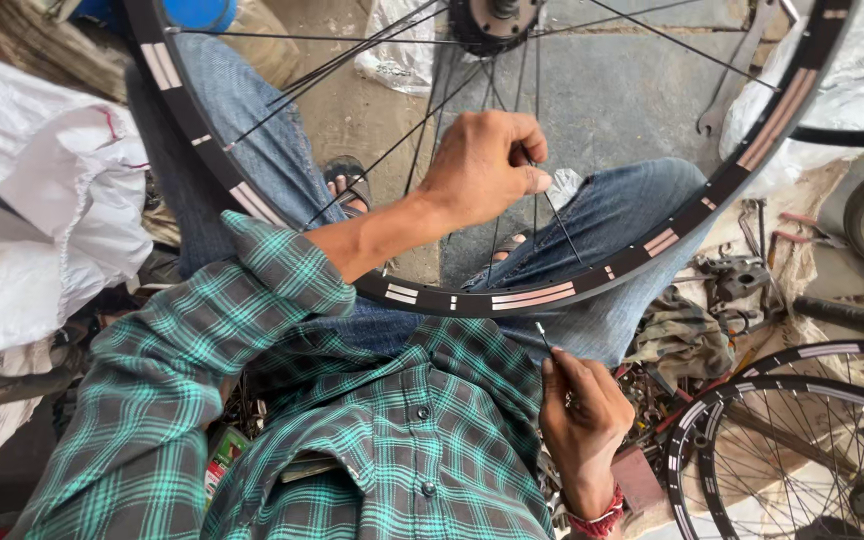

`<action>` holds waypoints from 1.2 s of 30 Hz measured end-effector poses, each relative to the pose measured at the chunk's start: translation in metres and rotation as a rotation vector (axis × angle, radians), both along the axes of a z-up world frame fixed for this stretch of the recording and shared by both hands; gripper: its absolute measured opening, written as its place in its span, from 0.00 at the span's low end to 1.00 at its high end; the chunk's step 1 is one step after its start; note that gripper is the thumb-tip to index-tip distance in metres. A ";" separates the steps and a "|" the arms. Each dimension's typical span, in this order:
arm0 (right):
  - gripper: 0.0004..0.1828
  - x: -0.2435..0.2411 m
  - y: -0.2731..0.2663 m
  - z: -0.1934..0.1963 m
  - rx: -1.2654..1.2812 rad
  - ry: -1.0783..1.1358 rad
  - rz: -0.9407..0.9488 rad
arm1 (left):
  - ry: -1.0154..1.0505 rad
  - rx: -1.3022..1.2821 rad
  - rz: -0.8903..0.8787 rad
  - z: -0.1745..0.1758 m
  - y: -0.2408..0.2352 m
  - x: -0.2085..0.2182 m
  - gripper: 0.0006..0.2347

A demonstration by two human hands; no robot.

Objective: The person laces a bicycle wheel by inserting spokes through the rim and hub, then tightening them with a spoke wrench. The person works on the wheel while sitting on the ground, occasionally rotating the wheel to access different sections.

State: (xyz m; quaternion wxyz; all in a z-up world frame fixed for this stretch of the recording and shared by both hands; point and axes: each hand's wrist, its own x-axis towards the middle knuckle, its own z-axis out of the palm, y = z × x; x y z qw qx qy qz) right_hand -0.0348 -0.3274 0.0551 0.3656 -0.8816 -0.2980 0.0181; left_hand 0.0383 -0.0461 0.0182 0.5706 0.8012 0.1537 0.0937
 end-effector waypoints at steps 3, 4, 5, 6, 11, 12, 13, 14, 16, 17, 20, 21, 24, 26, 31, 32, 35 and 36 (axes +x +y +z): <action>0.11 -0.003 0.009 0.001 -0.010 0.072 -0.040 | -0.046 0.030 0.018 -0.001 -0.001 0.001 0.09; 0.11 -0.003 0.013 0.001 -0.010 0.068 -0.005 | -0.033 0.028 0.010 0.000 0.000 0.000 0.09; 0.12 -0.003 0.017 0.001 -0.010 0.065 0.030 | -0.021 0.025 0.003 0.001 0.001 0.000 0.09; 0.12 -0.003 0.020 0.001 -0.013 0.060 0.062 | -0.009 0.019 -0.007 0.002 0.002 -0.001 0.09; 0.13 -0.004 0.031 -0.002 -0.052 0.040 0.195 | -0.009 0.041 -0.022 0.008 0.010 -0.009 0.12; 0.13 -0.004 0.032 -0.003 -0.058 0.050 0.204 | -0.018 0.054 -0.026 0.009 0.011 -0.010 0.12; 0.13 -0.005 0.033 -0.003 -0.064 0.056 0.206 | -0.038 0.057 -0.028 0.009 0.013 -0.011 0.13; 0.13 -0.006 0.033 -0.004 -0.071 0.062 0.205 | -0.058 0.059 -0.032 0.008 0.013 -0.013 0.13; 0.12 -0.008 0.033 -0.004 -0.087 0.065 0.209 | -0.083 0.057 -0.034 0.007 0.012 -0.014 0.13; 0.13 -0.008 0.032 -0.004 -0.096 0.061 0.213 | -0.087 0.053 -0.031 0.006 0.010 -0.014 0.13; 0.13 -0.009 0.033 -0.003 -0.078 0.070 0.208 | -0.123 0.064 -0.043 0.005 0.010 -0.012 0.11; 0.13 -0.010 0.033 -0.003 -0.065 0.078 0.203 | -0.137 0.070 -0.049 0.005 0.010 -0.012 0.11; 0.12 -0.014 0.030 -0.002 -0.049 0.065 0.183 | -0.133 0.075 -0.028 0.004 0.011 -0.014 0.10; 0.10 -0.018 0.025 -0.003 -0.053 0.141 0.074 | -0.147 0.071 -0.025 0.004 0.011 -0.014 0.10; 0.08 -0.020 0.010 -0.005 -0.053 0.093 -0.146 | -0.111 0.051 -0.040 0.009 0.014 -0.016 0.11; 0.08 -0.019 0.008 -0.005 -0.060 0.108 -0.174 | -0.103 0.038 -0.046 0.010 0.014 -0.017 0.11; 0.07 -0.016 0.007 -0.007 -0.154 0.118 -0.211 | -0.065 0.033 -0.050 0.013 0.015 -0.019 0.12; 0.07 -0.014 0.009 -0.007 -0.198 0.116 -0.216 | -0.050 0.038 -0.048 0.013 0.015 -0.020 0.13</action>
